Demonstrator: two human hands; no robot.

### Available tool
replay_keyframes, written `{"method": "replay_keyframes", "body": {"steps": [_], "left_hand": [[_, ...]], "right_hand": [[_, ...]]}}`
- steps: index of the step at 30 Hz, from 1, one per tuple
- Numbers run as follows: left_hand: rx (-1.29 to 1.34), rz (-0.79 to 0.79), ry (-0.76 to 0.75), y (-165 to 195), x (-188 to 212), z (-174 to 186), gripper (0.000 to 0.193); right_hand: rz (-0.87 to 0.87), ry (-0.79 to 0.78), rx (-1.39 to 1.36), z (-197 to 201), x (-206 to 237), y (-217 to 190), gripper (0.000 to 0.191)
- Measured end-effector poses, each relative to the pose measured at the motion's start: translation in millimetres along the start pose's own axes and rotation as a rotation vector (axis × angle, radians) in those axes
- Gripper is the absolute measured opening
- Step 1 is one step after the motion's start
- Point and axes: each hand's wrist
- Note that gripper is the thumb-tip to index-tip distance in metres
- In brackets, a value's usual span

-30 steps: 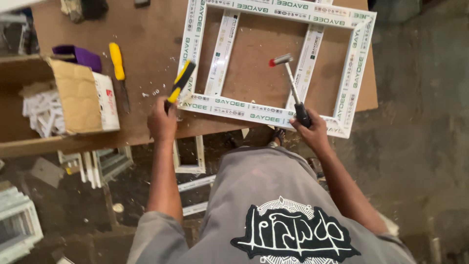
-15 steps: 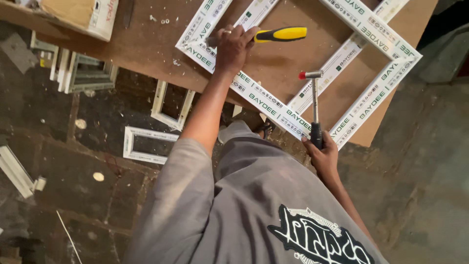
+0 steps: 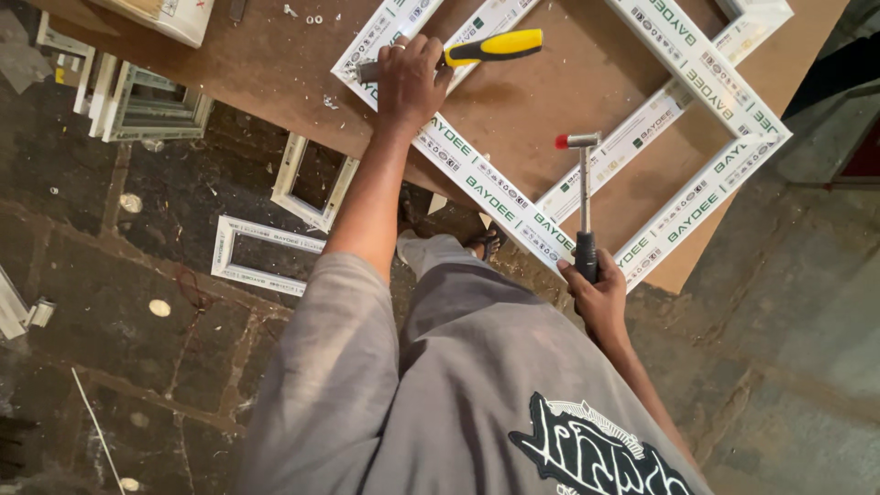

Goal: The person assembles a white window frame on a workbench. They use a hammer and a chisel to tap the frame corners together, then rotate the frame to work on different sides. The person repeats this process for multiple frames, occasionally picking up new pieces from a nearby box.

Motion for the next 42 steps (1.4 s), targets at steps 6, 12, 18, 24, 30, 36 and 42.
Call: {"method": "replay_keyframes", "body": {"steps": [6,12,18,24,30,36,42], "left_hand": [[-0.006,-0.018,0.025,-4,3,-5,0.023],[-0.012,-0.052,0.016,-6,4,-5,0.03],[0.02,-0.034,0.014,-6,3,-6,0.029],[0.031,0.01,0.003,-6,3,-6,0.024],[0.045,0.034,-0.018,-6,2,-7,0.026],[0.044,0.045,-0.02,-7,2,-10,0.025],[0.046,0.058,-0.029,-8,3,-14,0.024]], "right_hand": [[-0.035,-0.047,-0.042,-5,-5,-11,0.026],[0.07,-0.106,-0.174,-7,-24,-15,0.024],[0.142,-0.146,-0.377,-16,-45,-31,0.023],[0.109,-0.196,-0.446,-34,-67,-53,0.024],[0.126,-0.23,-0.497,-34,-71,-57,0.025],[0.141,-0.255,-0.45,-40,-76,-43,0.022],[0.229,-0.179,-0.559,-46,-76,-39,0.022]]}}
Point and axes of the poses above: each hand's wrist, its own x-axis away from the middle knuckle, its own z-axis out of the back of the hand, y = z × x, and after that the axes turned 14 degrees about -y, right-handed
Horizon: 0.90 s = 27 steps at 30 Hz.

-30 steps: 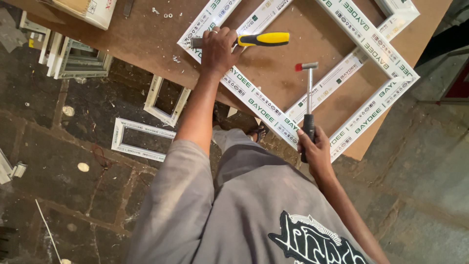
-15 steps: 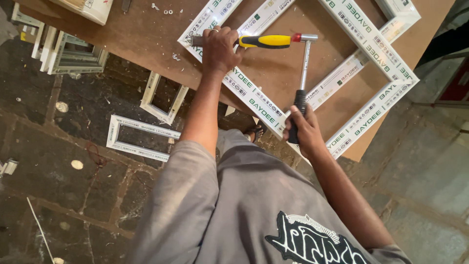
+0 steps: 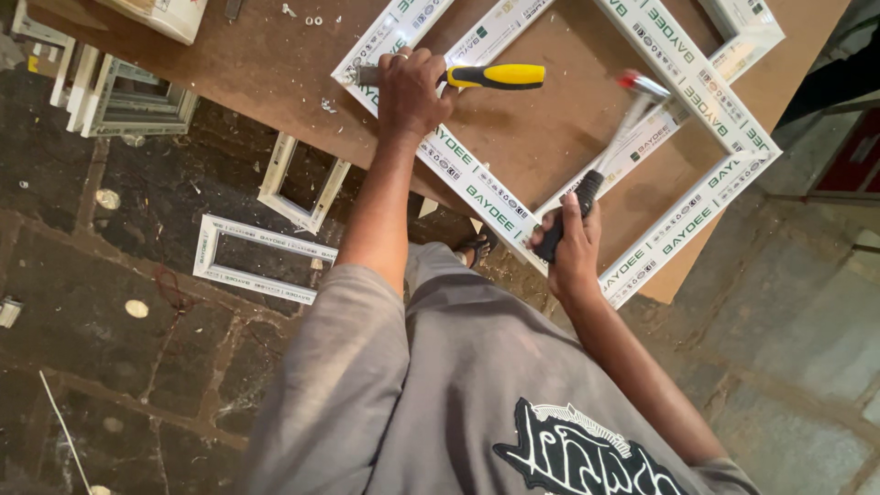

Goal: The person assembles a white window frame on a workbench. They use a hammer and a chisel to tap the frame corners together, then rotate the frame to work on different sides. The person repeats this process for multiple frames, occasionally picking up new pieces from a nearby box.

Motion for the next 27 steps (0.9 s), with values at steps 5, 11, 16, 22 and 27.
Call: {"method": "replay_keyframes", "body": {"steps": [5,11,16,22,27], "left_hand": [[-0.015,0.012,-0.026,0,1,-1,0.022],[0.003,0.018,-0.008,-1,2,-2,0.021],[-0.011,0.033,-0.016,0,2,0,0.02],[0.015,0.045,-0.012,4,2,10,0.02],[0.001,0.085,-0.045,5,3,10,0.016]], "right_hand": [[-0.279,-0.122,0.137,-1,-7,-6,0.02],[0.084,0.038,-0.117,0,-13,-6,0.022],[-0.197,-0.115,0.007,3,-17,-8,0.021],[0.037,0.043,-0.003,-10,-20,5,0.02],[-0.207,-0.043,0.052,3,-12,-1,0.018]]}}
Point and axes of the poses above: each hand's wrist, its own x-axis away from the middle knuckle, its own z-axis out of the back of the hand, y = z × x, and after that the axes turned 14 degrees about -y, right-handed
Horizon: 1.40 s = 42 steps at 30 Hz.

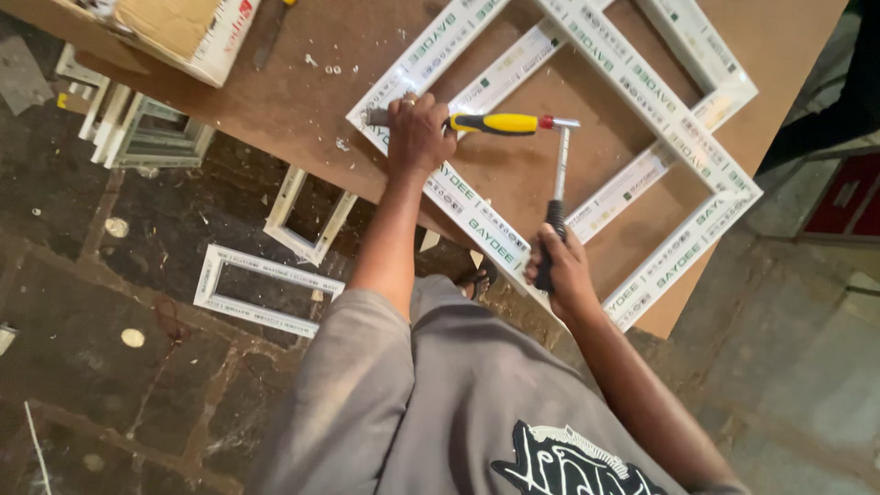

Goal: The person assembles a white window frame on a workbench. They use a hammer and a chisel to tap the frame corners together, then rotate the frame to work on different sides. The person repeats this process for multiple frames, occasionally picking up new pieces from a nearby box.

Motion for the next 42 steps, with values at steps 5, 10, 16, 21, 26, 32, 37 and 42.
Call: {"method": "replay_keyframes", "body": {"steps": [5,10,16,21,26,32,37,42], "left_hand": [[-0.01,-0.01,0.033,0,-2,2,0.019],[-0.08,0.005,0.035,13,-11,18,0.023],[-0.056,0.003,0.079,26,-9,26,0.011],[-0.072,-0.009,0.117,25,-10,21,0.013],[-0.083,-0.001,0.113,27,-12,22,0.012],[-0.077,0.026,0.142,28,-12,29,0.014],[-0.075,0.036,0.133,32,-10,34,0.013],[-0.073,0.029,0.149,34,-10,35,0.015]], "right_hand": [[0.302,0.213,-0.16,5,-4,-6,0.019],[0.032,0.097,0.044,-21,-14,-12,0.029],[0.085,0.113,-0.176,-13,-6,-34,0.02],[0.298,0.323,-0.263,11,-9,-48,0.018],[0.183,0.183,-0.136,-5,-8,-32,0.027],[0.031,-0.013,-0.129,8,-3,-41,0.022],[0.345,0.259,-0.157,23,-10,-65,0.022],[0.248,0.257,-0.119,-5,-5,-49,0.021]]}}
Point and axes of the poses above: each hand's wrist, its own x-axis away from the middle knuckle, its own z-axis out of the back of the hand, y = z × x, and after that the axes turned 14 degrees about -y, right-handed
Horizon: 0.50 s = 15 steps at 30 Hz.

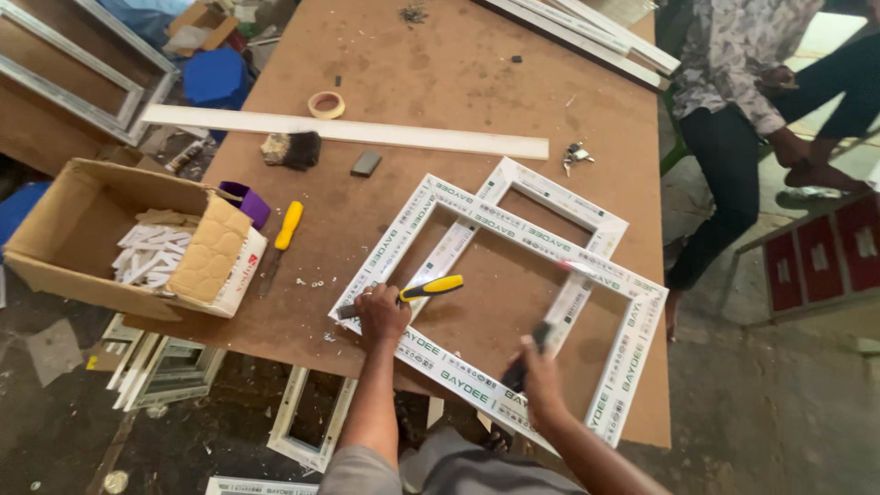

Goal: The person assembles a white window frame on a workbench. They use a hammer and a chisel to tap the frame corners together, then rotate the frame to work on different sides. The person repeats this process for multiple frames, occasionally picking up new pieces from a nearby box.

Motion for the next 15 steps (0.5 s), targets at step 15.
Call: {"method": "replay_keyframes", "body": {"steps": [15], "left_hand": [[0.057,-0.053,-0.081,-28,-19,-16,0.013]], "right_hand": [[0.491,-0.021,0.961,1,6,49,0.049]]}}
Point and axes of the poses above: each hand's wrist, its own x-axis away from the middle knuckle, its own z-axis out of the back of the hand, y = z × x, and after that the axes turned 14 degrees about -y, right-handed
